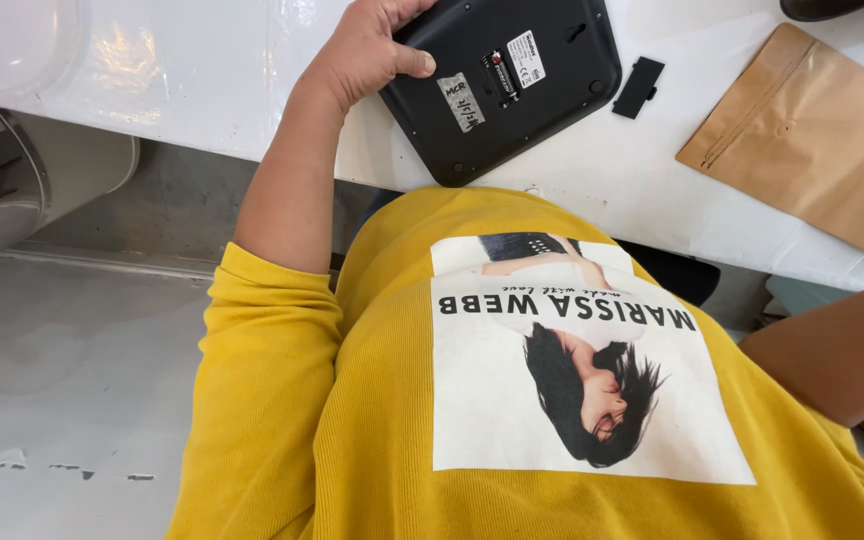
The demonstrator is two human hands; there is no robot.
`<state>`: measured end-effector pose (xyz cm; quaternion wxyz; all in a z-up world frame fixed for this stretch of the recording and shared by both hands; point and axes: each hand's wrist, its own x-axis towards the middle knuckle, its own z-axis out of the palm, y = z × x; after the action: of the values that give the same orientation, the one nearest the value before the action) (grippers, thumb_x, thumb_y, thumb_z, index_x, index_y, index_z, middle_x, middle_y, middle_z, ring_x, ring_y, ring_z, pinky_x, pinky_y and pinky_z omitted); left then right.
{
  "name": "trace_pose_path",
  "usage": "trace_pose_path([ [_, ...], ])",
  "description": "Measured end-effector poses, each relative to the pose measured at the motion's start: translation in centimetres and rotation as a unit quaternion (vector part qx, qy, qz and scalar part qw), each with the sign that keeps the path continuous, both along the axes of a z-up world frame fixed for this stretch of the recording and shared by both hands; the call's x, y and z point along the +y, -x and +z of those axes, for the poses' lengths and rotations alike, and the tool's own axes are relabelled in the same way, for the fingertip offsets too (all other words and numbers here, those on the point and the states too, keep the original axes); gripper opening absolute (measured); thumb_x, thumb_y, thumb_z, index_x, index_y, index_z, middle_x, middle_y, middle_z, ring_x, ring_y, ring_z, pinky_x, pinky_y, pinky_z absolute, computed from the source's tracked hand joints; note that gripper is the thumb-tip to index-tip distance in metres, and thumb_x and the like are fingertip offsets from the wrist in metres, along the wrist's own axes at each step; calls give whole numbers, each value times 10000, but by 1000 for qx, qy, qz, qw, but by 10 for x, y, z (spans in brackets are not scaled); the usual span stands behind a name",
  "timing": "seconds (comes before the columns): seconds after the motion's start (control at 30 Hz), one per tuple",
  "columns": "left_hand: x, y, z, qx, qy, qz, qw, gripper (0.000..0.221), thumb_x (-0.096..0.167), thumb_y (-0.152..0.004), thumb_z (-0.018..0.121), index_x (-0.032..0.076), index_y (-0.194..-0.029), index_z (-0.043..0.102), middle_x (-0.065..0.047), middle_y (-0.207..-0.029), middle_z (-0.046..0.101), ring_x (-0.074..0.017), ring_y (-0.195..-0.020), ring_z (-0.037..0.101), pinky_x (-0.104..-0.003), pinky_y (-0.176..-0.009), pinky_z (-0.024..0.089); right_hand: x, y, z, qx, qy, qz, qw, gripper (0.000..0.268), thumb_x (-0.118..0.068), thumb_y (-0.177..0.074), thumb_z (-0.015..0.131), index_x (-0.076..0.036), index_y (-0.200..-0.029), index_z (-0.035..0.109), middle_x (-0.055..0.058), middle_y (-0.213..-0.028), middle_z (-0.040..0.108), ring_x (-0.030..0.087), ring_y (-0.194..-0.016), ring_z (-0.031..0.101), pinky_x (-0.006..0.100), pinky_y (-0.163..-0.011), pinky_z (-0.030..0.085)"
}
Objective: Preparing a paper bag and installing batteries into an electronic device on a laboratory workbench
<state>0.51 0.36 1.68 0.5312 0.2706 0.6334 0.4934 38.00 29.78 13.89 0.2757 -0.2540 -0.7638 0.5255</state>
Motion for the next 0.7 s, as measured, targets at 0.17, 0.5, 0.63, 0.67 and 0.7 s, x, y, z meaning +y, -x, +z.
trace_pose_path([
  [0.17,-3,4,-24,25,2,-7,1000,682,-40,-789,791,54,-1425,565,-83,-1458,599,-225,-1382,547,-342,-1148,422,-50,51,-20,21,61,18,998,335,374,-998,681,65,-1091,591,279,-958,654,418,-855,731,448,-729,634],
  [0.5,-1,4,-16,7,33,-13,999,641,6,-756,754,152,-1369,632,88,-1272,697,-76,-1093,672,-234,-989,539,-106,175,-100,-171,186,182,950,151,140,-997,738,9,-1021,669,132,-842,707,158,-771,735,228,-713,635],
  [0.63,-3,5,-32,-3,65,-6,998,676,58,-775,806,99,-1408,570,-32,-1439,627,-182,-1314,612,-281,-1089,475,-104,180,-100,-182,167,190,950,154,156,-1005,727,23,-1049,665,123,-878,705,150,-799,722,233,-756,631],
  [0.67,-2,6,-30,-1,65,-11,998,660,60,-772,799,115,-1394,585,-6,-1406,649,-159,-1279,626,-274,-1077,475,-104,181,-100,-181,161,194,951,147,159,-1008,726,32,-1053,665,130,-879,705,155,-800,722,238,-751,633],
  [0.7,-1,6,-27,3,65,-16,998,645,63,-768,792,130,-1380,601,21,-1374,671,-137,-1245,640,-267,-1064,474,-103,181,-100,-179,155,197,951,141,161,-1011,725,42,-1058,665,138,-880,705,160,-801,722,242,-745,634],
])
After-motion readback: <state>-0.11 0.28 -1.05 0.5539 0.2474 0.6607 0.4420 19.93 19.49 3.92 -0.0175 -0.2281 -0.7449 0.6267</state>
